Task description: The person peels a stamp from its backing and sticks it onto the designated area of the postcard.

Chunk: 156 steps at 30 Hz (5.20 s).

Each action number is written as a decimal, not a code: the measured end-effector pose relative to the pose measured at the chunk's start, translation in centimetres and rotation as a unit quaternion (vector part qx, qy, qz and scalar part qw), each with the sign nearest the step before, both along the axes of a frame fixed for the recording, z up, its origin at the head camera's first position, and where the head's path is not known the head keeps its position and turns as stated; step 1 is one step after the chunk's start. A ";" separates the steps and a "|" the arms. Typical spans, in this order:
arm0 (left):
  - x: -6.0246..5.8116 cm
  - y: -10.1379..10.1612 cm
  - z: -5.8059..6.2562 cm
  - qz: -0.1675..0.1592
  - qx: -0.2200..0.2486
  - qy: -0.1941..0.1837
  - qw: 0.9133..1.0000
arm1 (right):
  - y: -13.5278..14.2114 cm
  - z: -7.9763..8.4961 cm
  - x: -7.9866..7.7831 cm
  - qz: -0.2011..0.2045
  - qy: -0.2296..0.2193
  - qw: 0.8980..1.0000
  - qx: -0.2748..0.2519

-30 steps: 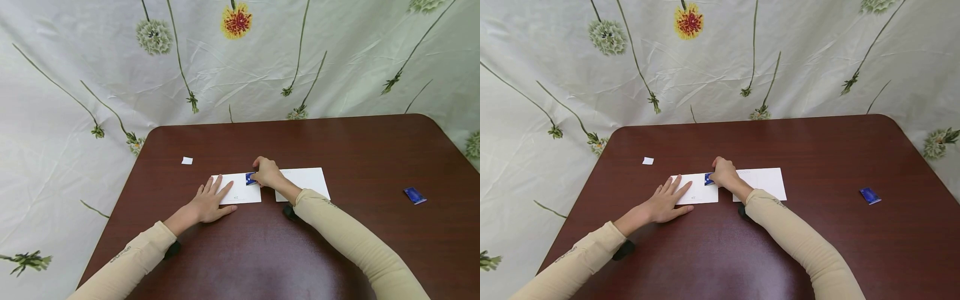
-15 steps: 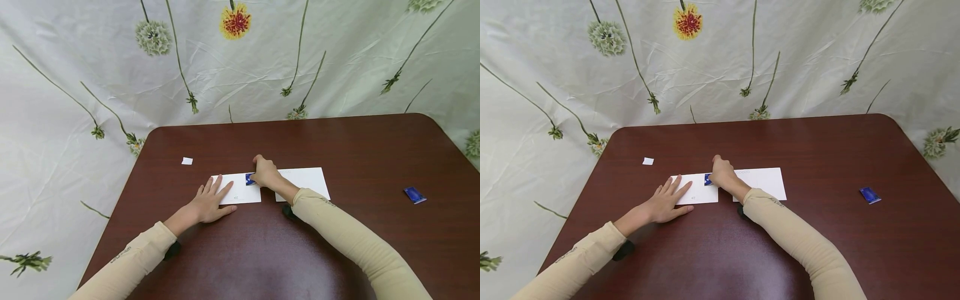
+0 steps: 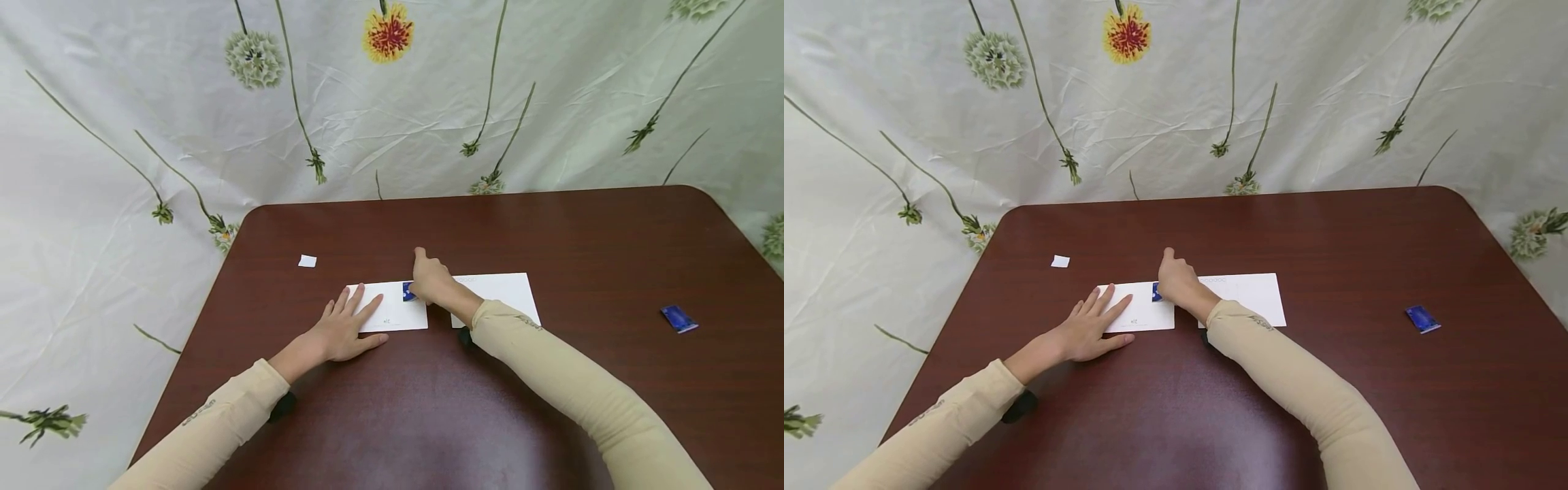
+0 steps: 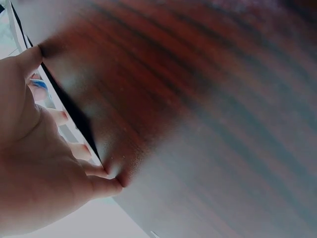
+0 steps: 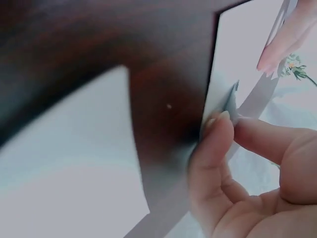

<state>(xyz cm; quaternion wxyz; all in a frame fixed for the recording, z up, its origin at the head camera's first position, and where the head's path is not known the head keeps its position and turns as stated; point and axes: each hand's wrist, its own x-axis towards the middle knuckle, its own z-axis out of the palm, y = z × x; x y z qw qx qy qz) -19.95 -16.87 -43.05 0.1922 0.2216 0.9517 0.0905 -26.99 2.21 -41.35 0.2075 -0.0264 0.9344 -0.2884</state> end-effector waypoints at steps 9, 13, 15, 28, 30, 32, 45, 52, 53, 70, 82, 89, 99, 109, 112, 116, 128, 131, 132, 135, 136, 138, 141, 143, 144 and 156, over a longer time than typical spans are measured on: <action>0.0 0.0 -0.1 0.001 -0.002 -0.001 1.000 | 0.3 0.4 0.0 0.026 0.042 0.994 0.102; 0.0 0.0 -0.2 0.002 -0.002 -0.001 1.000 | 0.8 0.3 -0.2 0.067 0.074 0.985 0.140; 0.0 0.0 -0.2 0.001 -0.002 0.000 1.000 | 1.1 0.2 -0.2 0.095 0.087 0.979 0.161; -0.2 0.2 0.1 -0.003 -0.002 0.003 1.000 | 2.4 -1.7 -0.8 0.153 0.089 0.958 0.224; -0.2 0.2 0.2 -0.002 -0.003 0.003 1.000 | 2.5 -1.9 -1.0 0.144 0.087 0.960 0.223; -0.2 0.2 0.2 -0.001 -0.003 0.002 1.000 | 2.7 -2.1 -1.2 0.134 0.088 0.963 0.219; -0.3 0.2 0.3 -0.002 -0.014 0.003 1.000 | 3.3 -1.8 -0.8 0.146 0.100 0.961 0.214; -0.3 0.1 0.2 0.001 -0.013 0.000 1.000 | 3.1 -1.6 -0.2 0.175 0.111 0.956 0.208; -0.3 0.0 0.1 0.001 -0.013 0.000 1.000 | 3.2 -1.7 -0.2 0.175 0.111 0.956 0.209; -0.3 0.2 0.1 -0.001 -0.017 -0.002 1.000 | 5.0 -2.1 -1.5 0.149 0.099 0.967 0.183; -0.3 0.4 0.1 0.001 -0.022 -0.002 1.000 | 5.2 -1.6 -0.7 0.172 0.118 0.963 0.171; -0.4 0.3 0.3 0.004 -0.024 -0.003 1.000 | 5.3 -1.5 -0.2 0.188 0.121 0.962 0.159; -1.5 0.3 2.0 0.027 0.045 0.078 0.996 | 6.7 -0.2 0.2 0.126 0.211 0.967 0.060; -1.6 5.7 4.4 0.026 0.248 0.191 0.949 | 12.7 1.9 1.4 -0.012 0.236 0.971 0.031; -1.7 7.7 4.5 0.007 0.281 0.186 0.941 | 15.0 2.2 2.0 -0.038 0.237 0.970 0.028; -2.2 9.8 4.3 -0.022 0.288 0.181 0.940 | 17.9 2.5 3.0 -0.068 0.240 0.968 0.029; -2.5 15.0 3.1 -0.071 0.270 0.142 0.950 | 24.9 1.2 6.1 -0.117 0.218 0.967 0.060; -2.4 16.4 2.7 -0.087 0.258 0.136 0.953 | 26.3 0.6 6.9 -0.137 0.213 0.965 0.069; -2.4 16.9 2.6 -0.095 0.253 0.135 0.953 | 26.8 0.5 7.2 -0.145 0.211 0.964 0.073; -2.1 18.3 2.5 -0.120 0.237 0.130 0.955 | 28.2 0.1 8.1 -0.164 0.201 0.962 0.081; -2.0 18.8 2.5 -0.127 0.231 0.130 0.956 | 28.8 -0.1 8.3 -0.168 0.197 0.962 0.082; -1.6 19.7 2.5 -0.138 0.223 0.126 0.957 | 29.8 -0.4 8.9 -0.175 0.191 0.962 0.085; -1.1 21.0 2.5 -0.152 0.218 0.125 0.956 | 31.5 -0.6 9.7 -0.183 0.179 0.963 0.089; -0.7 21.7 2.4 -0.161 0.217 0.128 0.954 | 32.5 -0.6 10.3 -0.191 0.170 0.962 0.093; -0.5 22.1 2.4 -0.166 0.219 0.128 0.953 | 32.9 -0.6 10.5 -0.194 0.165 0.962 0.095; 1.2 24.2 2.5 -0.202 0.236 0.110 0.944 | 36.6 -0.4 11.5 -0.184 0.064 0.975 0.106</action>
